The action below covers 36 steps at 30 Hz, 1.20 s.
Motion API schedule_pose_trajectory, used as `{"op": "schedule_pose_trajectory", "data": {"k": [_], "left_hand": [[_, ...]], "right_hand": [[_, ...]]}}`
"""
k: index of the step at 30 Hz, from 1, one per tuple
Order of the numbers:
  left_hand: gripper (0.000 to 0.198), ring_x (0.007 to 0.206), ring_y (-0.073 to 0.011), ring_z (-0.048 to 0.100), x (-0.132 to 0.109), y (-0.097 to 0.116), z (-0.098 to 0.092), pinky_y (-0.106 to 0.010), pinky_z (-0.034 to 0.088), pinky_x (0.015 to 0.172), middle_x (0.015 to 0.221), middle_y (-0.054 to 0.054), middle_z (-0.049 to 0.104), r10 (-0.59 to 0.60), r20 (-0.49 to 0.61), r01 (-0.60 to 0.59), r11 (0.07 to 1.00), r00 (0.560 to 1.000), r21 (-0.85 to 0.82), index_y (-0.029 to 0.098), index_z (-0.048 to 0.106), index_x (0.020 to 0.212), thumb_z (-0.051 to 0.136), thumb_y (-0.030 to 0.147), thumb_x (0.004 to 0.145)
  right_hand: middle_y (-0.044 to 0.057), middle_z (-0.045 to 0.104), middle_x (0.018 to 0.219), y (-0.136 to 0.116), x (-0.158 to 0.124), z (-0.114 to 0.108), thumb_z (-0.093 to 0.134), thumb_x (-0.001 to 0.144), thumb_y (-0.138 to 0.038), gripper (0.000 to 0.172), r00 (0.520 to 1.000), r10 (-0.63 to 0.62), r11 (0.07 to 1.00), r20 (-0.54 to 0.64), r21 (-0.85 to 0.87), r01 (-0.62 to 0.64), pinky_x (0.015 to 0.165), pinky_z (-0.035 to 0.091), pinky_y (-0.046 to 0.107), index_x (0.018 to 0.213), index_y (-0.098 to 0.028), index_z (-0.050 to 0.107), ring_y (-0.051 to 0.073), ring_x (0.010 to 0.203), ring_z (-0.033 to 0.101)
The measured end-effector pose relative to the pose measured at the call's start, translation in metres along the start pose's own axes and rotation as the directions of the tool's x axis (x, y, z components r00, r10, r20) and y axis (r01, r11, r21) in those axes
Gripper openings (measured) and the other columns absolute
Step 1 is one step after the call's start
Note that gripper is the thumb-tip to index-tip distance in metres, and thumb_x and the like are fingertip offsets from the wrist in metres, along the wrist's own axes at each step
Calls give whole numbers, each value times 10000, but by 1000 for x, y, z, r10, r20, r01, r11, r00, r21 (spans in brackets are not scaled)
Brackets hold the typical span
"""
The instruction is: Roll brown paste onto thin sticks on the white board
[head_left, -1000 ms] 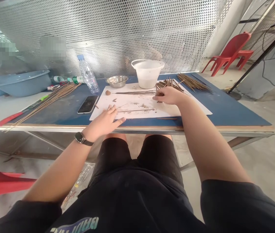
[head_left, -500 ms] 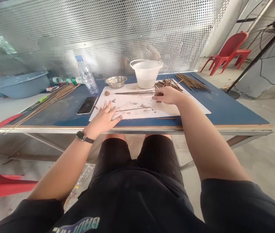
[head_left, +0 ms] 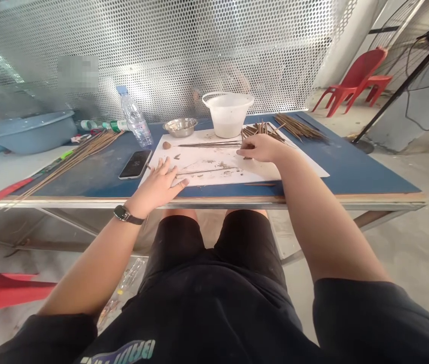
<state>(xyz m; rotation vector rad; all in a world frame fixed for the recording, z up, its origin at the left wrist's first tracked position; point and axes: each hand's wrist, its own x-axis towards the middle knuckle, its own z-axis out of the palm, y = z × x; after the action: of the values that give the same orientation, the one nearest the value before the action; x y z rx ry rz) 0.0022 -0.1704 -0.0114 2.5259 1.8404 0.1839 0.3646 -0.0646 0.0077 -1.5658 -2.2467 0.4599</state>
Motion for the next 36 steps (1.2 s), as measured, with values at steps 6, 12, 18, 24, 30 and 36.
{"op": "schedule_pose_trajectory", "data": {"k": [6, 12, 18, 24, 30, 36], "left_hand": [[941, 1752, -444, 138, -22, -4, -3, -612, 176, 1410, 1884, -244, 172, 29, -11, -29, 1000, 1000, -4, 58, 515, 1695, 326, 766, 1104], [972, 1752, -439, 151, -34, 0, -3, -587, 212, 1412, 1889, -220, 187, 28, -8, -28, 999, 1000, -27, 68, 519, 1697, 321, 800, 1091], [989, 1755, -436, 127, -14, -3, 0, -597, 217, 1405, 1881, -252, 179, 0, 32, 2, 999, 999, -53, 51, 462, 1724, 340, 798, 1088], [1014, 1758, -431, 92, -9, 1, -2, -561, 152, 1420, 1892, -234, 147, -28, 65, 33, 997, 997, -76, 39, 434, 1739, 318, 803, 1082], [1063, 1763, -424, 51, -29, 5, -6, -589, 164, 1414, 1897, -218, 97, -28, 76, 36, 994, 997, -105, 39, 414, 1753, 254, 840, 1072], [991, 1751, -425, 171, -29, -6, -5, -576, 196, 1414, 1881, -216, 222, -27, -16, 25, 996, 1000, -82, 72, 479, 1725, 294, 810, 1090]], "right_hand": [[72, 800, 910, 1, 2, 1, 756, 989, -387, 197, 1000, -8, 1000, -14, 19, 8, 759, 492, 385, 870, -232, 728, 248, 834, 701], [79, 808, 925, 2, 2, 1, 734, 997, -390, 204, 1000, 3, 1000, 1, 17, -3, 728, 491, 385, 876, -229, 705, 239, 808, 695], [81, 811, 959, 6, 4, 1, 747, 980, -420, 209, 1000, -9, 1000, 10, 7, 8, 712, 485, 385, 895, -231, 718, 236, 794, 692], [82, 809, 965, 5, 3, 1, 740, 986, -424, 221, 1000, -10, 1000, 7, -3, 10, 726, 488, 377, 895, -225, 711, 231, 808, 696], [83, 798, 977, 0, 0, -1, 734, 986, -437, 228, 1000, 12, 1000, 9, -19, -12, 747, 494, 386, 925, -218, 730, 226, 791, 685], [96, 805, 1106, 0, -5, -5, 794, 921, -499, 273, 991, -120, 993, 61, 16, 119, 890, 538, 419, 952, -228, 814, 302, 1029, 721]]}}
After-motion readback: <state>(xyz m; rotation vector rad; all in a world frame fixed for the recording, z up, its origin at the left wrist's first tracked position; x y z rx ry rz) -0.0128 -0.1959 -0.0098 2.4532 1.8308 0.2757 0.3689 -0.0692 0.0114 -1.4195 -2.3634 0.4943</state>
